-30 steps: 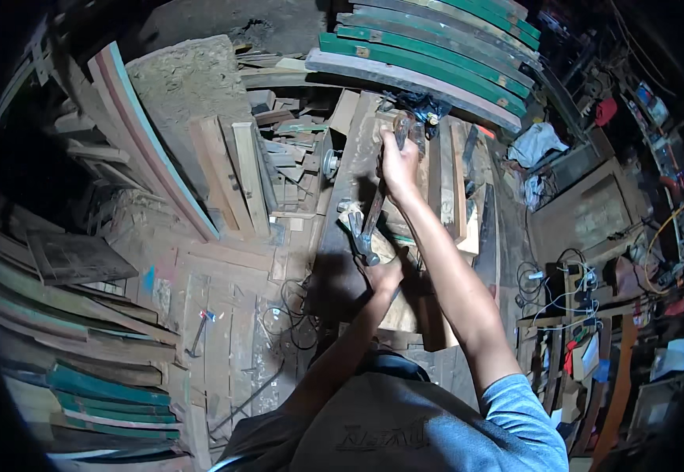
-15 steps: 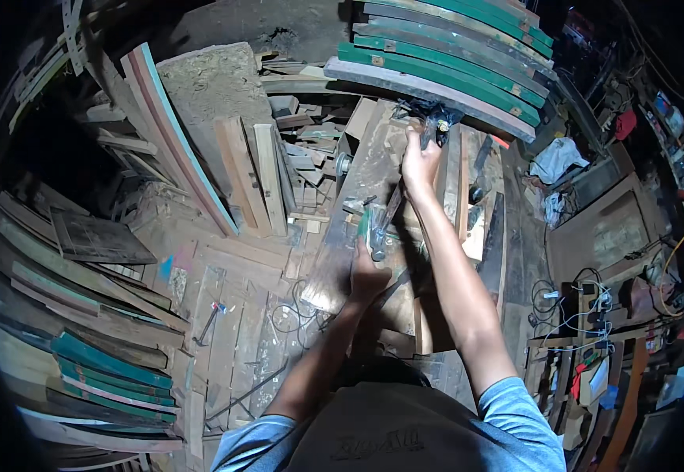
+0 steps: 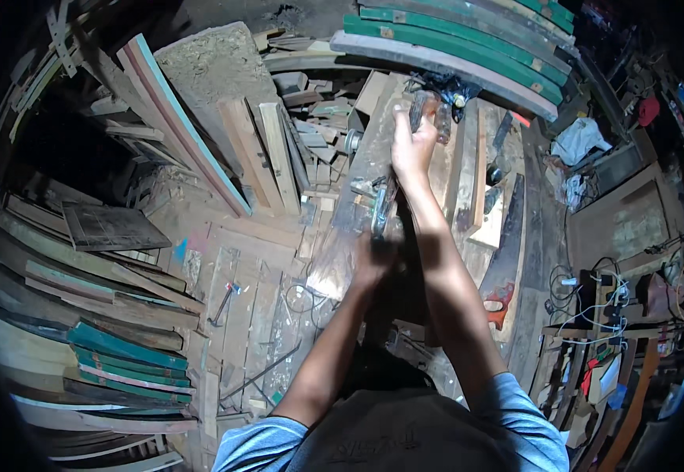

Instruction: Using a hand saw and hammer to cut and join wooden components in a workshop.

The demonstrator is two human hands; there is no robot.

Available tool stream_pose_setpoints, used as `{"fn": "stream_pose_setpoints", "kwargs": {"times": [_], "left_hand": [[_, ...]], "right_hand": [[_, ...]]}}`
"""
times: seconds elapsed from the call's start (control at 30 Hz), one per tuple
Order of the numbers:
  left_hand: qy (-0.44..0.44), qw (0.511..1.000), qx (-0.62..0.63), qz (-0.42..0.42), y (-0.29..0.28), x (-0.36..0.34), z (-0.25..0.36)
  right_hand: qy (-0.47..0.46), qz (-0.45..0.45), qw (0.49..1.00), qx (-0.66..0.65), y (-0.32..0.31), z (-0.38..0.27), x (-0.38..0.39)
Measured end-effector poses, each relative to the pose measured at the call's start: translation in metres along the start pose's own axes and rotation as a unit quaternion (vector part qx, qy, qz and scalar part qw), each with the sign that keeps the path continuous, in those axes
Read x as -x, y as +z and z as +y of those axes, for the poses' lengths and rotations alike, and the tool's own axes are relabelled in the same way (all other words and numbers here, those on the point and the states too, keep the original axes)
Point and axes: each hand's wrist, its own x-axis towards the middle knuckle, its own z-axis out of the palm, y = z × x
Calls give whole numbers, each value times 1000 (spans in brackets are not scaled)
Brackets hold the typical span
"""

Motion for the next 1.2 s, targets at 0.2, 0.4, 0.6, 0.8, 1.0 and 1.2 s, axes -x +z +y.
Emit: {"fn": "stream_pose_setpoints", "kwargs": {"times": [0.2,0.4,0.6,0.8,1.0,1.2], "left_hand": [[-186,905,374,-74,32,-20,26],[-35,974,216,-52,48,-13,8],[-164,916,347,-114,2,-22,94],[74,989,36,-126,4,-24,28],[-18,995,101,14,-8,-12,90],[23,995,-22,-90,-41,-16,81]], "right_hand": [[-14,-8,1000,-26,-17,-10,11],[50,25,984,-171,-47,-1,24],[12,32,983,-182,-80,-17,38],[18,21,977,-211,-67,-45,67],[-16,13,972,-234,-84,-43,75],[57,77,977,-191,-97,-48,47]]}}
